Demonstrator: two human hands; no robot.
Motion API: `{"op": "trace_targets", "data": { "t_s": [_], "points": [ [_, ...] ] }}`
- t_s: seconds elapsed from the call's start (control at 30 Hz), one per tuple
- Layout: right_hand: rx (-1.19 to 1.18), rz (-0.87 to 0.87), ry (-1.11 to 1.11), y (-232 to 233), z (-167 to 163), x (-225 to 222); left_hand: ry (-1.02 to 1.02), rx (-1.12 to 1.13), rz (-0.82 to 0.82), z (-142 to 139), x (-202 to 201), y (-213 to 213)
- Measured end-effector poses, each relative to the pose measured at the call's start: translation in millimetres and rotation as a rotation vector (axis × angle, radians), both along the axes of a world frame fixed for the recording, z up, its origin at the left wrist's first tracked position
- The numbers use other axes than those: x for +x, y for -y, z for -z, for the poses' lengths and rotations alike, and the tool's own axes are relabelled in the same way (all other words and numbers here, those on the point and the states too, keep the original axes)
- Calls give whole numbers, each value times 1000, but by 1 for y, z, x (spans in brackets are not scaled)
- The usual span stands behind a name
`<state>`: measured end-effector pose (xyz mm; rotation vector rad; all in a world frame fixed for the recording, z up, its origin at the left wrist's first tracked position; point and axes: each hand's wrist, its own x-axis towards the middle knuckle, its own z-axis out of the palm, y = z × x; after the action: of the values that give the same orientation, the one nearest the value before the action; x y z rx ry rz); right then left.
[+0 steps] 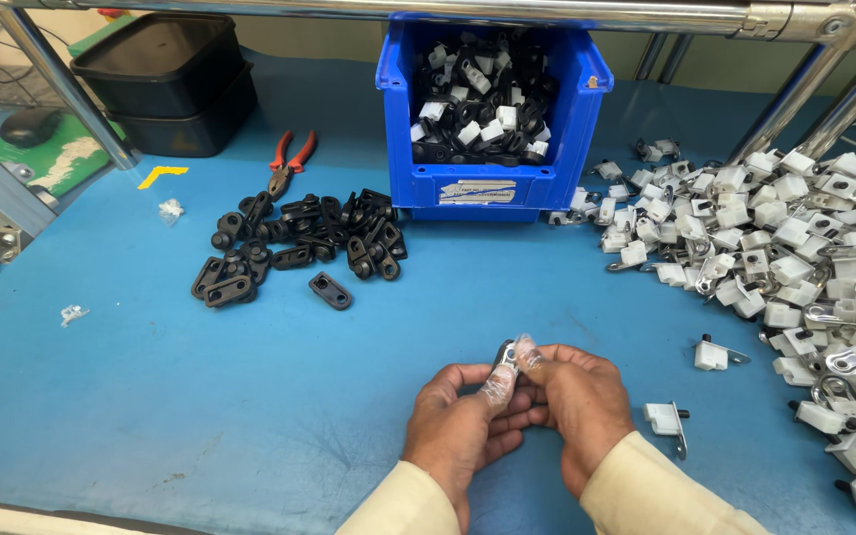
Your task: The person sits at a workbench assembling small plastic components by hand. They repeatedly pick a white plastic piece and a black plastic link, press the white piece into the link to join them, and place the assembled part aside, working through the pile one piece at a time.
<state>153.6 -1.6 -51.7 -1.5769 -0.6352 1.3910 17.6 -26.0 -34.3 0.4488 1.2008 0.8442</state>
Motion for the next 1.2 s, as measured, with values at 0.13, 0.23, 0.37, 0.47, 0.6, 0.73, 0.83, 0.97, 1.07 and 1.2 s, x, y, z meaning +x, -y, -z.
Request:
{"op": "trace_targets", "data": {
  "t_s": [0.13,0.23,0.37,0.47,0.6,0.73,0.83,0.97,1.07,1.2],
  "points": [
    [-73,-46,-42,-1,-8,6,78,-27,9,1,-1,-1],
    [-73,-78,4,6,-9,7,174,-15,11,1,-3,-1],
    [9,-126,42,9,-2,1,179,2,22,0,-3,2],
    [33,-75,104,7,4,-3,80,-1,-6,-2,3,1],
    [28,-40,74,8,3,-2,7,-31,1,-5,6,1],
    [-24,-138,62,8,-7,5,69,-39,-3,-5,2,1],
    [-54,-185,71,13,-9,11,114,-34,5,-3,-1,2],
    [69,-161,70,19,2,4,155,-30,-7,-1,1,4],
    [105,-129,164,20,8,0,118,-57,-76,0,3,5],
    [116,-221,146,22,1,3,116,-42,-44,1,1,5]
  ]
}}
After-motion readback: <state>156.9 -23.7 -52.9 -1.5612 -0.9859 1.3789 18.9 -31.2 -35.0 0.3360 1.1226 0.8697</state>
